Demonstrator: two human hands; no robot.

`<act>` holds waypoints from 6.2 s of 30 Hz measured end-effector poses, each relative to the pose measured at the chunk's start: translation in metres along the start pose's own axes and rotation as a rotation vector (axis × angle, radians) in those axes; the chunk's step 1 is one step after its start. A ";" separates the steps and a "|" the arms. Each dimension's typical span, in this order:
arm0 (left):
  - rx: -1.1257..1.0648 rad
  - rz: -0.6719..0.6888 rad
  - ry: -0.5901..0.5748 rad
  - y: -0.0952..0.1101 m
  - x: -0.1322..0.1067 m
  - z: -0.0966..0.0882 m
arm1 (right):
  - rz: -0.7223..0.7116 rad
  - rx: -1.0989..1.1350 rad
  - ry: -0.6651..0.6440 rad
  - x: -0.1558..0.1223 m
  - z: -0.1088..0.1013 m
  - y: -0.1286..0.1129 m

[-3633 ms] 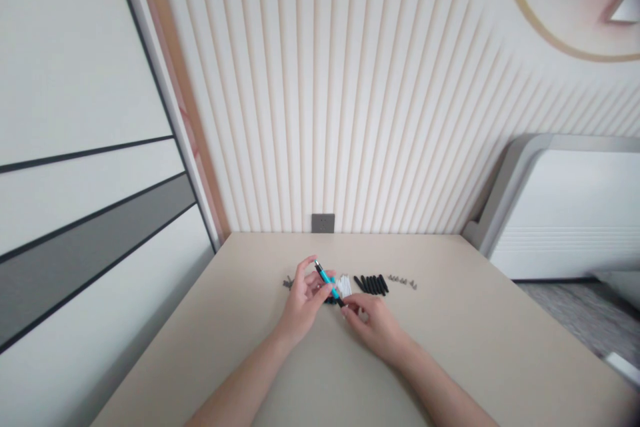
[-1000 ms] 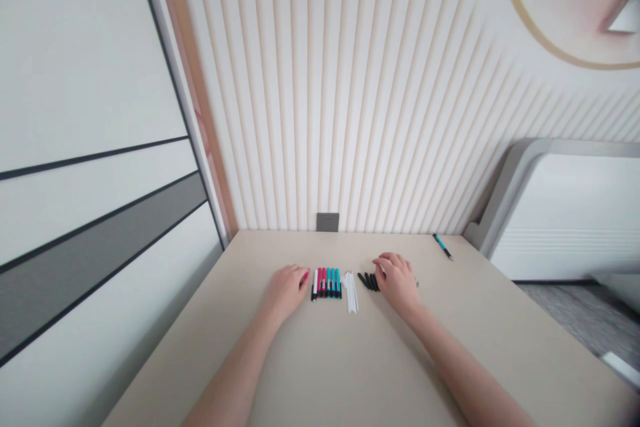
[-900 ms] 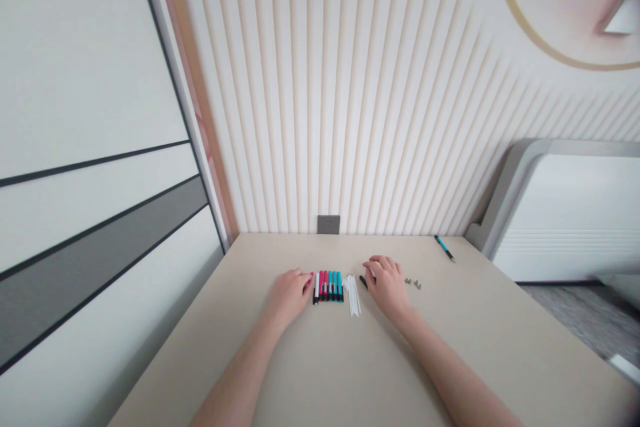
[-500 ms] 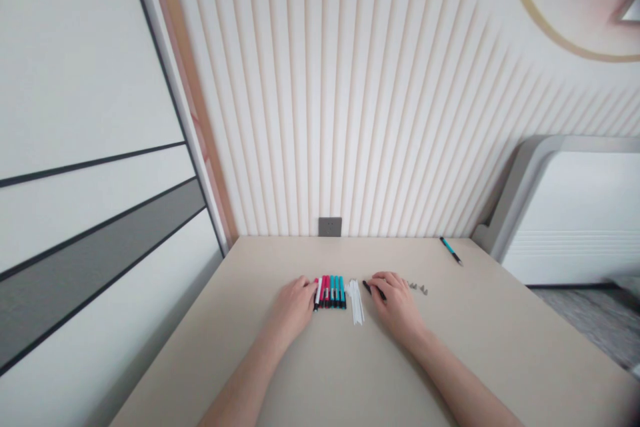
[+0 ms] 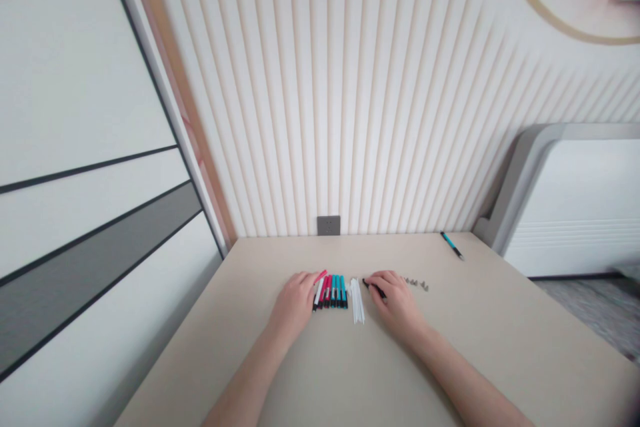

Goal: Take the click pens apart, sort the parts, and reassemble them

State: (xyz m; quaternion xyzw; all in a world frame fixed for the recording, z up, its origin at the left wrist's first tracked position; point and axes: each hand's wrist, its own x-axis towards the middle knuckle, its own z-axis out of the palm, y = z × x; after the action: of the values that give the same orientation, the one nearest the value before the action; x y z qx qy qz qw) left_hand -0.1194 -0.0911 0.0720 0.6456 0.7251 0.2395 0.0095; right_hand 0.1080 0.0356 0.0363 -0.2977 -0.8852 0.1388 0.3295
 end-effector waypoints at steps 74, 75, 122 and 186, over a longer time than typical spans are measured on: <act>0.117 -0.226 -0.132 -0.051 0.001 0.004 | 0.072 0.358 -0.072 -0.004 0.004 -0.006; 0.113 -0.225 -0.130 -0.051 0.001 0.004 | 0.072 0.357 -0.074 -0.004 0.004 -0.006; -0.228 0.359 -0.062 0.020 -0.006 0.017 | -0.192 0.352 -0.124 -0.007 0.000 -0.024; -0.347 0.254 -0.061 0.021 -0.008 0.017 | 0.063 0.460 0.079 -0.006 0.003 -0.020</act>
State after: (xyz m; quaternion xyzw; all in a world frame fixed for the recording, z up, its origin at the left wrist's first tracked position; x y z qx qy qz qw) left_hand -0.0931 -0.0921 0.0618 0.7272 0.5853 0.3407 0.1123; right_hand 0.1015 0.0162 0.0400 -0.2475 -0.8070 0.3353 0.4184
